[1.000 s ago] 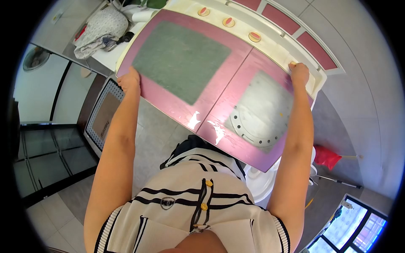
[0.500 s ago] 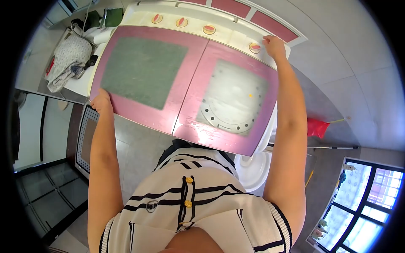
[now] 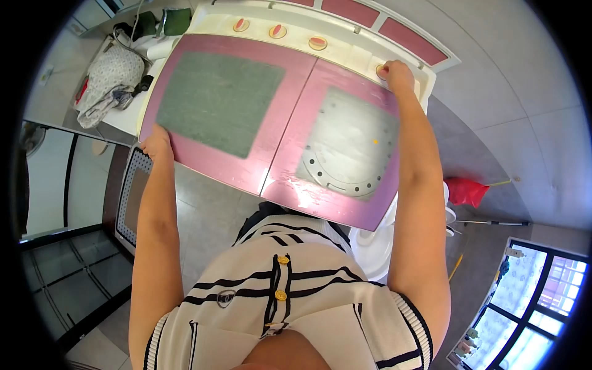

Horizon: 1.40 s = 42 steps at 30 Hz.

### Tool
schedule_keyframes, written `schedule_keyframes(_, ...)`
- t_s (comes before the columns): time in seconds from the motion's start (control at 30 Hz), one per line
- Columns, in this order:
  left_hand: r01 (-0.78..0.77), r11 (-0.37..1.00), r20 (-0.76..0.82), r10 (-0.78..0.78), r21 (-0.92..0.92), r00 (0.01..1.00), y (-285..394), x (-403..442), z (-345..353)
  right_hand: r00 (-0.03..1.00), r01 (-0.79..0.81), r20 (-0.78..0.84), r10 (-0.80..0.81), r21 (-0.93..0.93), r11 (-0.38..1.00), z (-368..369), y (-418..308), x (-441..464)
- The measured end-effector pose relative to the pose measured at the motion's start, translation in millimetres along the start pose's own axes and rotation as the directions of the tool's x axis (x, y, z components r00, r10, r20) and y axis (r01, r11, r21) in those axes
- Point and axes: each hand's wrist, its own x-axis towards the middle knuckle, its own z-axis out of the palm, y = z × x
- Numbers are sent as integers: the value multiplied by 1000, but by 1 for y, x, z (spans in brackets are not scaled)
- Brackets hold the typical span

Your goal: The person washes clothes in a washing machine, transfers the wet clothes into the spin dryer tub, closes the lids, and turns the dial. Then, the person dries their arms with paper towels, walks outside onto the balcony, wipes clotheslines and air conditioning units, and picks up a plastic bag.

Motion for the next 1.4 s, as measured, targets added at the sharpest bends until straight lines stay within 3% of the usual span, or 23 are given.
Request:
schedule_keyframes(0.1,-29,999,-11,29,22,1000,-2,3,4,999,-24,32,22,53,998,6,3,6)
schedule_keyframes(0.2,-19,999,-11,19,33,1000,-1,1,3,997,8,-75,-3,65,998,11,5,7)
schedule_keyframes(0.6,24,1000,48,-24,7,999,7,-10,-13,971,-235,-63,230,-95,967,10,-9,9)
schedule_keyframes(0.7,4,1000,66,-4,-3,998,4,-7,-12,964,-255,82,255,-6,967,-1,-5,8)
schedule_keyframes(0.8,-4,1000,58,6,-25,998,4,-11,-15,976,-216,22,215,127,968,-1,28,12)
schedule_keyframes(0.9,-35,999,27,36,-28,999,2,-6,-8,985,-132,-97,145,129,983,-14,42,5)
schedule_keyframes(1.03,-65,996,-7,65,-56,998,-2,-8,-10,965,78,-253,-69,25,997,-30,29,-31)
schedule_keyframes(1.1,-41,998,-25,40,-46,999,2,-10,-12,968,157,-188,-166,-60,986,-38,25,-50)
schedule_keyframes(1.17,-24,999,-43,23,-39,999,1,-5,-6,990,20,112,-89,513,858,-45,39,-54)
schedule_keyframes(1.23,-30,999,-36,29,-37,999,1,-6,-6,993,-113,-37,114,31,993,-74,7,-82)
schedule_keyframes(1.27,-22,999,-30,21,-37,999,2,-10,-11,971,-215,-146,187,-212,953,-82,-5,-91)
schedule_keyframes(1.4,-41,998,-44,39,-45,998,1,-7,-7,961,-193,-202,191,13,981,-78,-11,-103)
